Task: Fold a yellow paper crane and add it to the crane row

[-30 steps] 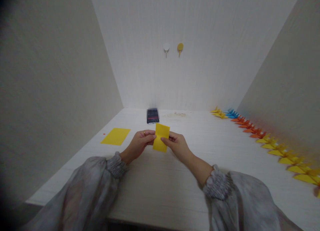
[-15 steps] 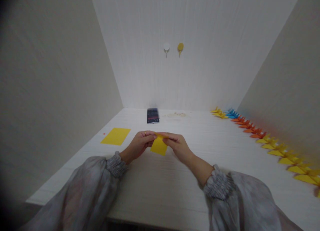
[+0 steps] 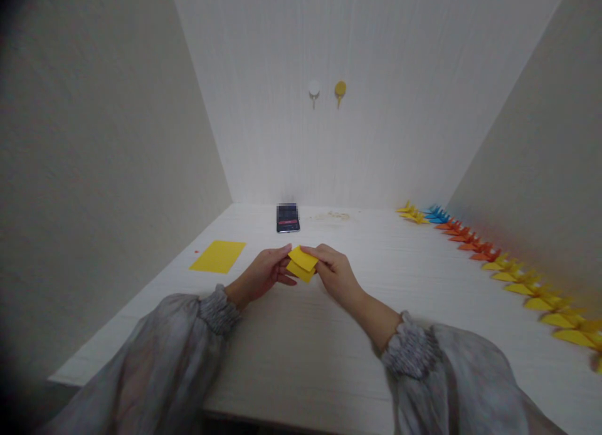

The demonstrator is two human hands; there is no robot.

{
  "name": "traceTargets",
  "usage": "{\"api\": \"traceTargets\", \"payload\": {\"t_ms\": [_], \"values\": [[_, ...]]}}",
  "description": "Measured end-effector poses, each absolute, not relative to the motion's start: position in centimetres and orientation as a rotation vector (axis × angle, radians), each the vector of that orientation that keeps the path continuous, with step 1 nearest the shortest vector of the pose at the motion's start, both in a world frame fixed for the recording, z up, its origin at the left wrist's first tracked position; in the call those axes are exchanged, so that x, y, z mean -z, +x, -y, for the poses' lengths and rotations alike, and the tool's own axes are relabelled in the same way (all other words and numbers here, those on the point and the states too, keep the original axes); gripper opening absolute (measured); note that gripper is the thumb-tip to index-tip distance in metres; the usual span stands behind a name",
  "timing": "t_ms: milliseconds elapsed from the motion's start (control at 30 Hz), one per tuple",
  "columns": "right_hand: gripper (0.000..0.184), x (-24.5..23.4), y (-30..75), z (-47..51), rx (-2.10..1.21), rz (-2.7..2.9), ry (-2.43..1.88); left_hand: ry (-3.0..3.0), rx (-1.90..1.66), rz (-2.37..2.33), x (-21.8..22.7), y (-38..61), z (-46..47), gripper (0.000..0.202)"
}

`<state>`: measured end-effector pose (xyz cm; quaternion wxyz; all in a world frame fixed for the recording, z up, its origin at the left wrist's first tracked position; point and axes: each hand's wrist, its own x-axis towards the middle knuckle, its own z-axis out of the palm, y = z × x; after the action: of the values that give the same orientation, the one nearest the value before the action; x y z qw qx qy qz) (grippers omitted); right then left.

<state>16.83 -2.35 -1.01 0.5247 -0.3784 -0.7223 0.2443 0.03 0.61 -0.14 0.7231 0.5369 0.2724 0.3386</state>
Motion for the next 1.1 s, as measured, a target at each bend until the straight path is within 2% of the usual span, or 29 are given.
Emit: {"api": "traceTargets", "payload": {"t_ms": [167,467,667,1100], "values": [[0.036,1.5,17.3,2.0,-0.401,1.855,-0.897,1.211,-0.707,-0.587,0.5,-0.1,-0.9,0.031],[0.03,0.5,17.2,2.2,-0.671,1.707,-0.898,1.345,-0.89,-0.707,1.6,0.6,-1.4,0.035],[0.021,1.0,16.6,1.9,-0.704,1.672,-1.13,1.51,-0.906,-0.667,2.1,0.7,-1.1,0.032],[0.021,0.8,16.6,2.2,-0.717,1.521,-1.08,1.48,-1.0,-0.81,1.6,0.8,-0.8,0.02]]}}
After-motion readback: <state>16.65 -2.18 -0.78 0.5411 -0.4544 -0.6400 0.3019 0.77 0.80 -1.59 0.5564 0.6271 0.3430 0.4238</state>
